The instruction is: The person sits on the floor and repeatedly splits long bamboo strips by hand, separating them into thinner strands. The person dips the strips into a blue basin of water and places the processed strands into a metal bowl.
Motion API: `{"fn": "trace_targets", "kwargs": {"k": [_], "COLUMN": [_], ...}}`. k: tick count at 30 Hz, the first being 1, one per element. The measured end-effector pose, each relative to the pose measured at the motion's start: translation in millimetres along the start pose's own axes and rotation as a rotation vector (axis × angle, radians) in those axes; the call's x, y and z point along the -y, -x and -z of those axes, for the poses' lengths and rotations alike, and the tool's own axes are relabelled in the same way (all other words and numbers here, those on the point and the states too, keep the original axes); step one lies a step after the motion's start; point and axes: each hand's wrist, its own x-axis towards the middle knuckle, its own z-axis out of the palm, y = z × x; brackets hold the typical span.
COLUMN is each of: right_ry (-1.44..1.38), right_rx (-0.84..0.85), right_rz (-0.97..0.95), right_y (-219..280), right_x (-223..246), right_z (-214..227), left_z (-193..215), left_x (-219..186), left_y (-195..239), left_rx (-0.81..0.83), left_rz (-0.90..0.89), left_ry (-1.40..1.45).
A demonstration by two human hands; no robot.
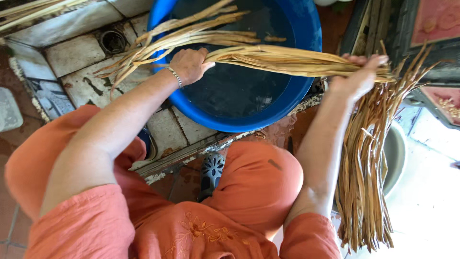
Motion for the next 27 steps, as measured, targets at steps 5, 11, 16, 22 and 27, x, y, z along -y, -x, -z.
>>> {"fn": "trace_targets", "kwargs": {"k": [5,11,16,22,27], "right_ry": [0.669,0.746,1.096,0.866,0.811], "right_rx": [0.126,0.388,0.411,0.312,0.268], "right_rz": [0.364,-0.173,-0.622,0.032,-0.392], "right_y": [17.1,59.7,39.2,20.5,40.7], "right_x": [-90.5,-205.4,-256.6,-280.0,-217.8], "right_z": [23.8,76.4,133.2,153.4,95.0], "left_z": [-58.0,-147.8,-184.1,-190.9,-205.0], "left_x": [15.7,56.9,94.3,108.0,100.1], "left_y": [-34.3,-28.8,-25.2,-41.4,-32.3], "left_rx": [-0.11,-0.152,0.312,0.057,0.257], "left_rz": [-0.019,-0.006,0.123,0.363,0.221], "left_ry": [-0.179,-0.292,-0.451,-0.199,-0.217]}}
